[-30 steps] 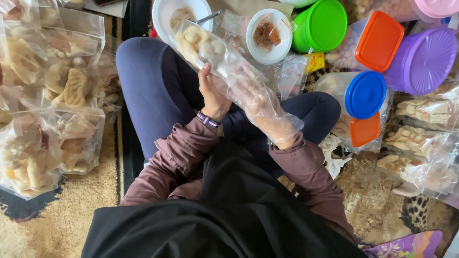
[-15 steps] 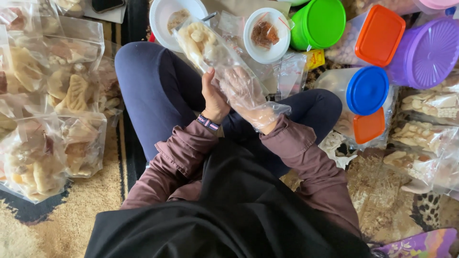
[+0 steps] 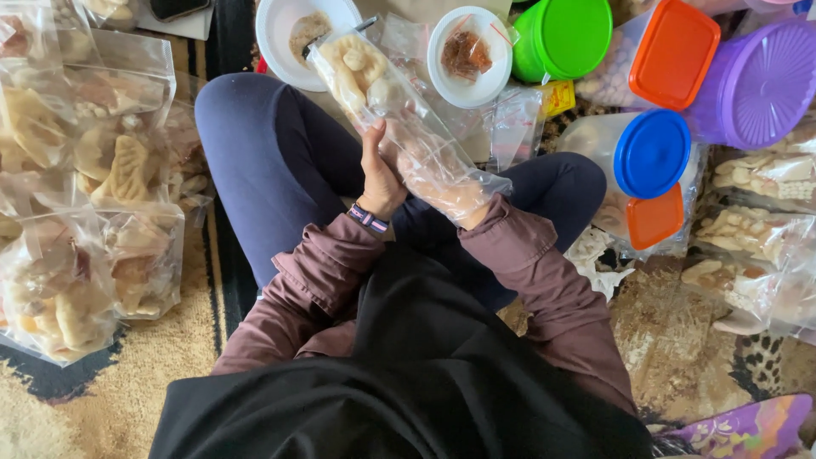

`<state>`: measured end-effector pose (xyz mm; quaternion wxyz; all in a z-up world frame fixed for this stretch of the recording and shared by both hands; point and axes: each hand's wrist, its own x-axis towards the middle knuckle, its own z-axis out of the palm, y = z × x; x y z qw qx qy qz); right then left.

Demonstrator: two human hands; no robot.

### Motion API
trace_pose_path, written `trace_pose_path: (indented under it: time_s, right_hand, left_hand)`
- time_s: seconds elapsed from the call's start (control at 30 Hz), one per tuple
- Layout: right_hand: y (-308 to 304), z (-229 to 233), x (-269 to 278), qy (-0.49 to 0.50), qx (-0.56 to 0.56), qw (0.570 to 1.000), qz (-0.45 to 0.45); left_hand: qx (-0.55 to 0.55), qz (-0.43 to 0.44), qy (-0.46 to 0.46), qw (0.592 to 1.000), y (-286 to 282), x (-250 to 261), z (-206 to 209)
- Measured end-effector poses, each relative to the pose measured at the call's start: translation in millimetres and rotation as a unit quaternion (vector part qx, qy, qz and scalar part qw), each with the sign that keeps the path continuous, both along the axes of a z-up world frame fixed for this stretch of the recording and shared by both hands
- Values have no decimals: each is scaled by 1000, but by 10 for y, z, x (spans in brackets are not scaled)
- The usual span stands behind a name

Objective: A person sitting on the floor is manually packaging food items into small plastic bags using their hands and a spoon.

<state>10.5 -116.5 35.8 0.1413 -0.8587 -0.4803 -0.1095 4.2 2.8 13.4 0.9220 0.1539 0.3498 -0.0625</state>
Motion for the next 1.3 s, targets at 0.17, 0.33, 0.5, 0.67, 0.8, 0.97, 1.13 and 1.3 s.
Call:
trace_pose_path:
  time_s: [0.17, 0.33, 0.5, 0.67, 0.8, 0.97, 1.13, 1.3]
  right_hand:
    - [-8, 39, -55, 80, 46, 996, 2]
    - [-49, 144, -139, 161, 88, 983, 10]
    - [-120, 448, 88, 201, 124, 972, 19]
    - [-56, 609, -95, 288, 176, 941, 34]
    - [-108, 798, -160, 350, 216, 911, 42]
    - [-445, 752, -6, 427, 281, 850, -128]
    - [-905, -48, 333, 474, 379, 699, -378]
    - [-853, -404, 445, 511, 315, 696, -394]
  left_hand:
    - [13, 1, 9, 1000, 143, 33, -47]
    - [4, -11, 3, 1000, 175, 44, 135]
    - [6, -32, 15, 999, 154, 65, 198]
    - [34, -24, 30, 999, 308, -29, 233]
    - [62, 25, -2, 998, 671, 103, 364]
    - [76, 92, -58, 991, 1122, 132, 394]
    - [79, 131, -16, 988, 1101, 39, 1025]
    - [52, 152, 10, 987, 989, 5, 1303]
